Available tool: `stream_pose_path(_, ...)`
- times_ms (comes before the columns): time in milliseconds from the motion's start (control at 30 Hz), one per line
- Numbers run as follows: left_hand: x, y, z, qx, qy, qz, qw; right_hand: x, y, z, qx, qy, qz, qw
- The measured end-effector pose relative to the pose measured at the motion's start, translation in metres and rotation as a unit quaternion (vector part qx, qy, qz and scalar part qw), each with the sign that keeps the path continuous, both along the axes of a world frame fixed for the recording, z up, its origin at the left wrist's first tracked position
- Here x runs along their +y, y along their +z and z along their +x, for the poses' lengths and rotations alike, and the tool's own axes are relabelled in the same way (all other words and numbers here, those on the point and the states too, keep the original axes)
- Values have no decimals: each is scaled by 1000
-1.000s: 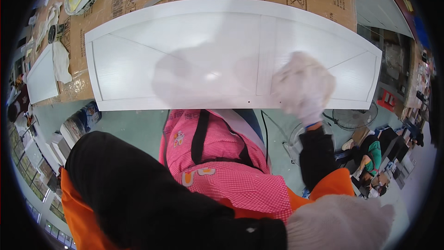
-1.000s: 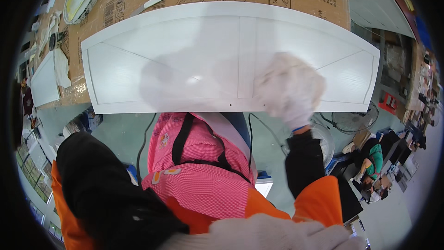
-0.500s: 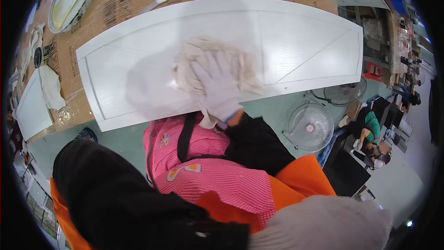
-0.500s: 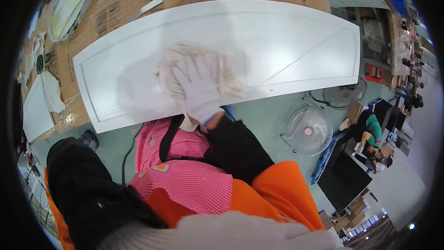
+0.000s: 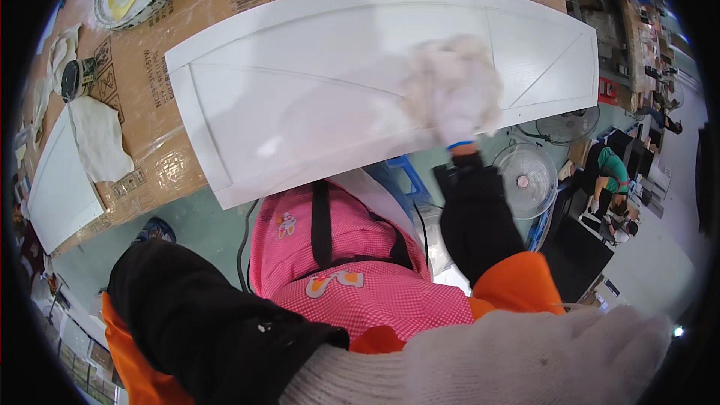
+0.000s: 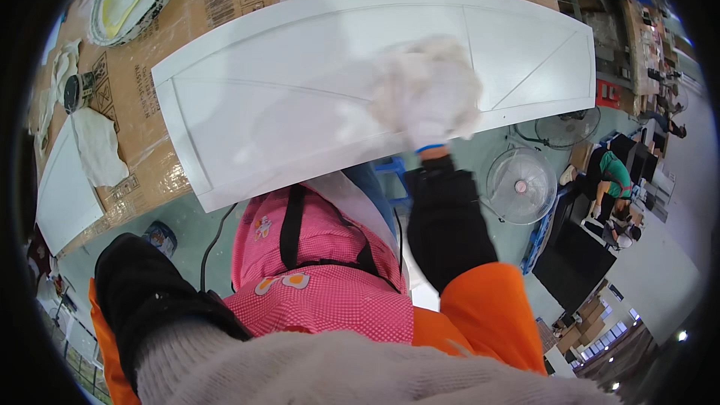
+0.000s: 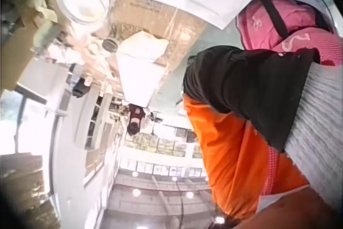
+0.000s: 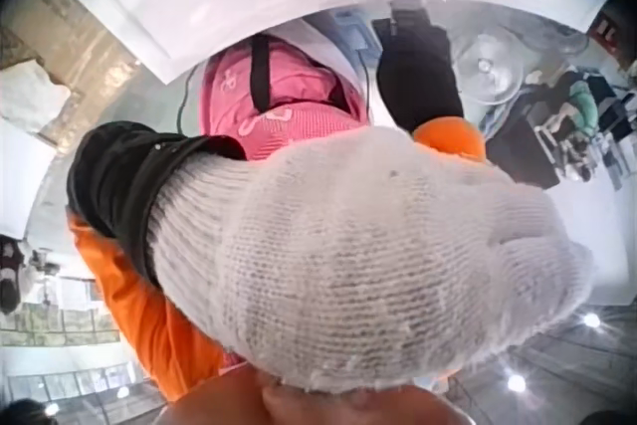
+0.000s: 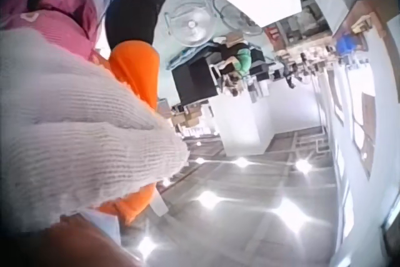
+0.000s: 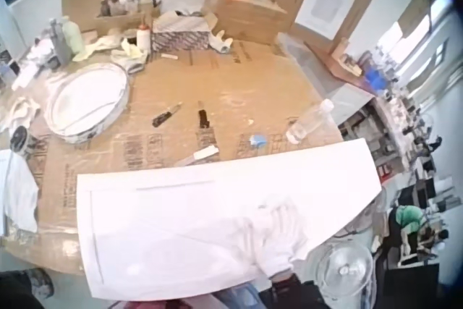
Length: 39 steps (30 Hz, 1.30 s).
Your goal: The recorder uses a cloth and a cleaning solution to wipe down a white wooden furniture component, possibly a door or panel.
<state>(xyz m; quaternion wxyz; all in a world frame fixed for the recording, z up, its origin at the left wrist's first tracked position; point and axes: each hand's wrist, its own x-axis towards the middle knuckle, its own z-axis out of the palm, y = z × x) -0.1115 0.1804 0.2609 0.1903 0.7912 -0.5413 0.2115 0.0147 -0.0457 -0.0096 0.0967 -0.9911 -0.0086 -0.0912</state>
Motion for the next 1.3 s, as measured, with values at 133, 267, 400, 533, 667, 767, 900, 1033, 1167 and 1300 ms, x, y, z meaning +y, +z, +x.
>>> stream_pose_path(133, 14, -1, 24, 75, -12, -82, 994, 75, 4, -11, -41, 51, 76, 995)
stream_pose_path(267, 84, -42, 124, 787, -124, -246, 552, -12, 6, -31, 60, 191, 104, 974)
stream_pose_path(400, 178, -197, 111, 407, 443, -151, 785, -128, 8, -34, 15, 105, -19, 994)
stream_pose_path(533, 235, -271, 132, 224, 510, -4, 831, -53, 5, 0, 11, 96, -70, 993)
stream_pose_path(667, 236, -283, 146, 194, 506, 20, 840, 113, 61, 49, 87, 190, 260, 943)
stream_pose_path(767, 237, -290, 151, 182, 524, 56, 830, 200, 6, 50, 19, 189, 188, 964)
stream_pose_path(900, 231, -293, 151, 194, 557, 81, 804, 196, -4, 59, -7, 282, 205, 937)
stream_pose_path(1033, 236, -288, 150, 203, 558, 70, 802, 58, -26, 69, -93, 221, 98, 966)
stream_pose_path(1167, 227, -285, 153, 215, 562, 61, 796, -119, 1, 83, 0, 29, -43, 999)
stream_pose_path(1300, 237, -287, 143, 203, 568, 70, 794, -25, 20, 103, 14, -77, -18, 997)
